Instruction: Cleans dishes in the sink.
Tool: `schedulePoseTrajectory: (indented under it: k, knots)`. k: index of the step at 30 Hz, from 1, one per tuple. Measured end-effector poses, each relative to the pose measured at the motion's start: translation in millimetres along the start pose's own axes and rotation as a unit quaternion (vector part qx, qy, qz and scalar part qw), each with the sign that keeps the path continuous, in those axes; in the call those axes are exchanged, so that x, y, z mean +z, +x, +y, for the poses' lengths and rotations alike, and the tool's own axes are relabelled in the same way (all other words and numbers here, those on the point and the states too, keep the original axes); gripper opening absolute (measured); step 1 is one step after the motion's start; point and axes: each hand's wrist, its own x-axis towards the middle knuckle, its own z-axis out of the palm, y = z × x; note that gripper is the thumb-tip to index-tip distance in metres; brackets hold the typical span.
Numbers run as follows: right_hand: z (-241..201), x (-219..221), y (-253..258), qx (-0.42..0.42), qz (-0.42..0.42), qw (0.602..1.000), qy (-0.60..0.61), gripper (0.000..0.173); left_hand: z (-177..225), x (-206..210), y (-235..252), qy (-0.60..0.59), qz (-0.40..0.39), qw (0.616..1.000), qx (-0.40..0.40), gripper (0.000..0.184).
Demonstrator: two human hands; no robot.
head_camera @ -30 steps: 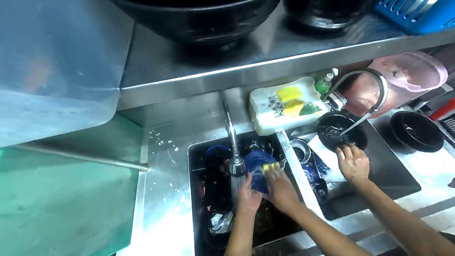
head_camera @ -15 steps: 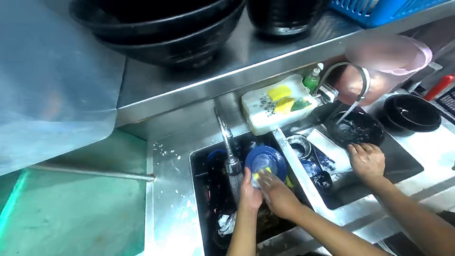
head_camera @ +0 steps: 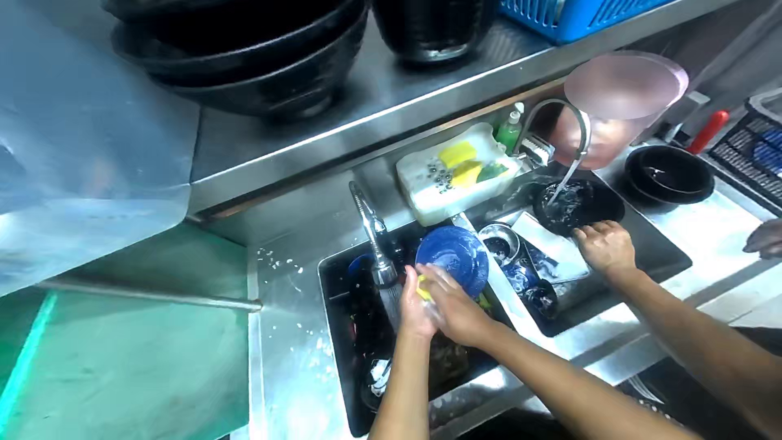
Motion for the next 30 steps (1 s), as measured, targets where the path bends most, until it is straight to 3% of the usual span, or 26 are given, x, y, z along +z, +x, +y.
schedulePoseTrajectory:
  k: [2,5,8,10,12,14,17,18,20,22,23,25,27,30]
  knots:
    - [17.2,-2.9,-15.1,-0.05,-0.008,0.997,-0.064,0.036,-4.5,-24.2,14.5,-0.097,-0.021,0.995,0.002,0.037]
    - [46.8,-11.6,-36.4,-0.069,0.044,0.983,-0.164,0.028,-10.9,-32.2,25.1,-0.088,0.078,0.993,-0.012,0.042]
    - [39.2,-17.5,-42.1,-0.055,0.212,0.964,-0.153,0.019,-24.4,-24.7,33.1,-0.056,0.177,0.982,-0.017,0.049]
    - [20.2,-14.9,-37.7,-0.041,0.309,0.95,-0.031,0.023,-36.8,-16.8,38.1,-0.014,0.193,0.98,-0.043,0.051]
    - [-1.9,-7.6,-30.7,-0.032,0.337,0.937,0.09,0.026,-50.5,-6.4,27.0,0.022,0.16,0.984,-0.078,0.044]
    - [-18.3,-18.4,-12.7,-0.027,0.351,0.927,0.128,0.027,-49.7,21.9,5.5,-0.042,0.126,0.984,-0.122,0.037]
    - [-33.5,-75.7,20.3,0.119,0.325,0.913,0.215,0.037,-58.1,21.1,1.9,-0.176,0.044,0.956,-0.231,0.039]
    - [-28.2,-91.2,31.0,0.171,0.301,0.9,0.265,0.041,-63.8,9.4,4.3,-0.195,-0.024,0.949,-0.247,0.04]
    - [-11.2,-95.1,38.5,0.246,0.243,0.867,0.358,0.044,-72.0,-12.5,9.9,-0.194,-0.143,0.94,-0.242,0.04]
    - [0.7,-63.1,27.0,0.299,0.217,0.815,0.446,0.039,-70.3,-19.3,11.1,-0.103,-0.138,0.965,-0.197,0.048]
    - [7.3,-46.9,20.0,0.306,0.203,0.779,0.507,0.038,-65.5,-14.7,8.4,-0.002,-0.085,0.983,-0.164,0.051]
    - [12.8,-22.0,5.1,0.312,0.216,0.691,0.616,0.033,-65.4,-10.9,8.2,0.192,0.041,0.972,-0.129,0.055]
    - [10.5,-7.9,-6.6,0.334,0.228,0.602,0.689,0.035,-80.7,-23.0,14.8,0.26,0.096,0.955,-0.1,0.067]
    - [11.8,7.9,-20.3,0.367,0.173,0.561,0.722,0.041,-90.2,-33.3,20.8,0.268,0.188,0.945,-0.006,0.061]
